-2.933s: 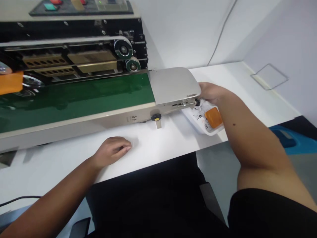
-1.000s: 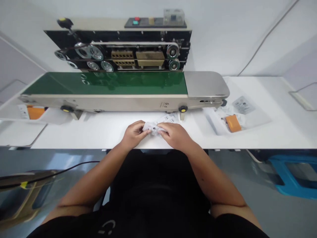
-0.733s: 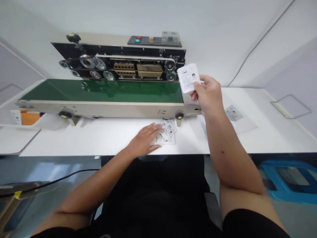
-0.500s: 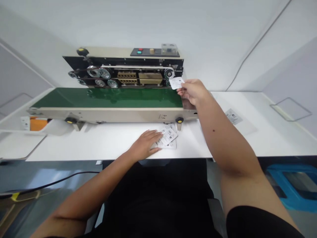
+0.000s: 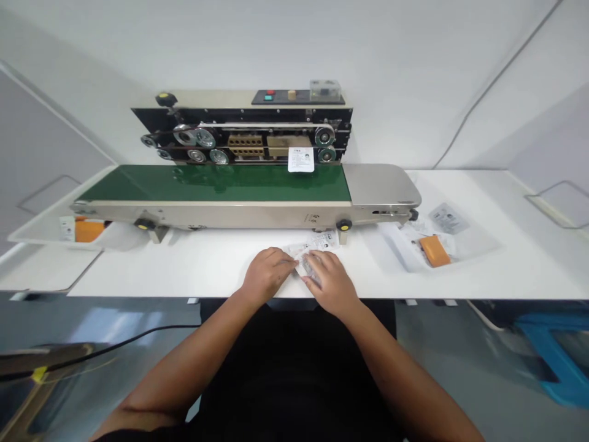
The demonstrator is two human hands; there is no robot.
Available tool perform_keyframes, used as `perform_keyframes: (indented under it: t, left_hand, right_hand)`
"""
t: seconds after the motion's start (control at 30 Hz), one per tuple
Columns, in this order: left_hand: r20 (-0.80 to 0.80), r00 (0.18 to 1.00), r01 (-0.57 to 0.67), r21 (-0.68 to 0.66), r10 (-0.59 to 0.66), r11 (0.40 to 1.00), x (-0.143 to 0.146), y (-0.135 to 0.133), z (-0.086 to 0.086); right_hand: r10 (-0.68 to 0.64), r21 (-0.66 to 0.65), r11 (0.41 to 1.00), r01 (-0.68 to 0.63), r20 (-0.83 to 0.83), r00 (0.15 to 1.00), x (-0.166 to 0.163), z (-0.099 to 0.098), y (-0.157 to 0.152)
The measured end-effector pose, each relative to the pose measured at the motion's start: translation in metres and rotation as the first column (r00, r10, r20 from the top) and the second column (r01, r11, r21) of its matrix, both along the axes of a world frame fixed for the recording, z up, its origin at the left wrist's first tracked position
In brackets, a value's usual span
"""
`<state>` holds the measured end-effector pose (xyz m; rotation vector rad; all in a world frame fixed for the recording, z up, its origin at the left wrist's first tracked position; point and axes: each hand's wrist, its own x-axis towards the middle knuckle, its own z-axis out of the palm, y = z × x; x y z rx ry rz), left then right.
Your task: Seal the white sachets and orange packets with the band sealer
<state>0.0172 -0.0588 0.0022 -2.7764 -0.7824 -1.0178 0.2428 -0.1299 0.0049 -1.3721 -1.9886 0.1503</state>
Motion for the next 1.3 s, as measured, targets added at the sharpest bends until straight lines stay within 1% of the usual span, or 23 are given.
perform_keyframes:
  t: [0.03,0.1,0.2,0.3,0.4,0.47,0.6,0.67,0.7,0.77,0.83,0.87,0.9,1.0,1.13,1.23,1.3]
  left_hand:
    - [0.011,1.000,0.004,0.020,-0.004,1.000,-0.001,-0.001,0.001]
    - [0.018,1.000,0.022,0.049,-0.023,0.999,-0.003,-0.004,0.002]
    - [0.023,0.999,0.027,0.067,-0.029,0.997,-0.004,-0.006,0.004]
    - [0.038,0.999,0.001,0.058,-0.003,0.998,-0.002,-0.006,0.005]
    - [0.049,0.999,0.013,0.016,-0.014,1.000,0.000,-0.006,0.002]
    - [0.052,0.998,0.021,-0.007,-0.020,1.000,0.000,-0.007,0.001]
    - [0.037,0.999,0.001,-0.032,0.000,0.999,-0.001,-0.009,0.000]
    - [0.029,1.000,-0.011,-0.055,0.012,0.998,-0.002,-0.009,-0.001]
    - [0.028,1.000,-0.012,-0.071,0.014,0.997,-0.002,-0.008,-0.001]
    - [0.031,0.999,-0.008,-0.096,0.011,0.995,-0.001,-0.007,-0.002]
    - [0.041,0.999,-0.001,-0.116,0.005,0.993,-0.001,-0.006,-0.003]
    - [0.048,0.999,0.001,-0.126,0.005,0.992,0.000,-0.005,-0.003]
    - [0.054,0.999,0.003,-0.134,0.004,0.991,0.000,-0.005,-0.004]
    - [0.063,0.998,0.013,-0.142,-0.004,0.990,0.000,-0.003,-0.005]
    - [0.077,0.997,0.025,-0.105,-0.017,0.994,0.000,-0.001,-0.003]
    - [0.066,0.997,0.031,-0.072,-0.027,0.997,0.001,0.000,-0.001]
    - [0.041,0.999,0.024,-0.056,-0.021,0.998,0.001,0.000,-0.001]
  right_hand:
    - [0.010,-0.013,1.000,-0.010,-0.001,1.000,0.001,-0.008,-0.001]
    - [0.027,-0.016,0.999,-0.027,-0.020,0.999,0.004,-0.014,-0.001]
    - [0.051,-0.016,0.999,-0.051,-0.019,0.999,0.003,-0.013,0.000]
    - [0.023,0.009,1.000,-0.023,-0.045,0.999,-0.002,-0.012,0.000]
    - [-0.067,0.083,0.993,0.081,-0.163,0.984,-0.002,-0.012,-0.002]
    - [-0.143,0.114,0.977,0.178,-0.264,0.954,0.000,-0.012,-0.005]
    - [-0.267,0.091,0.937,0.337,-0.434,0.860,0.006,-0.007,-0.012]
    - [-0.317,0.042,0.917,0.398,-0.531,0.786,0.010,-0.002,-0.012]
    - [-0.340,-0.003,0.906,0.423,-0.599,0.725,0.012,0.002,-0.010]
    - [-0.369,-0.113,0.892,0.438,-0.741,0.561,0.020,0.013,-0.003]
    - [-0.361,-0.195,0.899,0.391,-0.836,0.413,0.030,0.029,0.007]
    - [-0.345,-0.212,0.910,0.355,-0.862,0.371,0.036,0.039,0.013]
    - [-0.326,-0.216,0.923,0.318,-0.879,0.349,0.043,0.049,0.018]
    - [-0.265,-0.193,0.952,0.235,-0.908,0.325,0.061,0.076,0.033]
    - [-0.226,-0.179,0.967,0.182,-0.932,0.283,0.083,0.099,0.054]
    - [-0.204,-0.156,0.972,0.173,-0.929,0.309,0.100,0.114,0.075]
    - [-0.199,-0.121,0.965,0.232,-0.913,0.355,0.111,0.125,0.094]
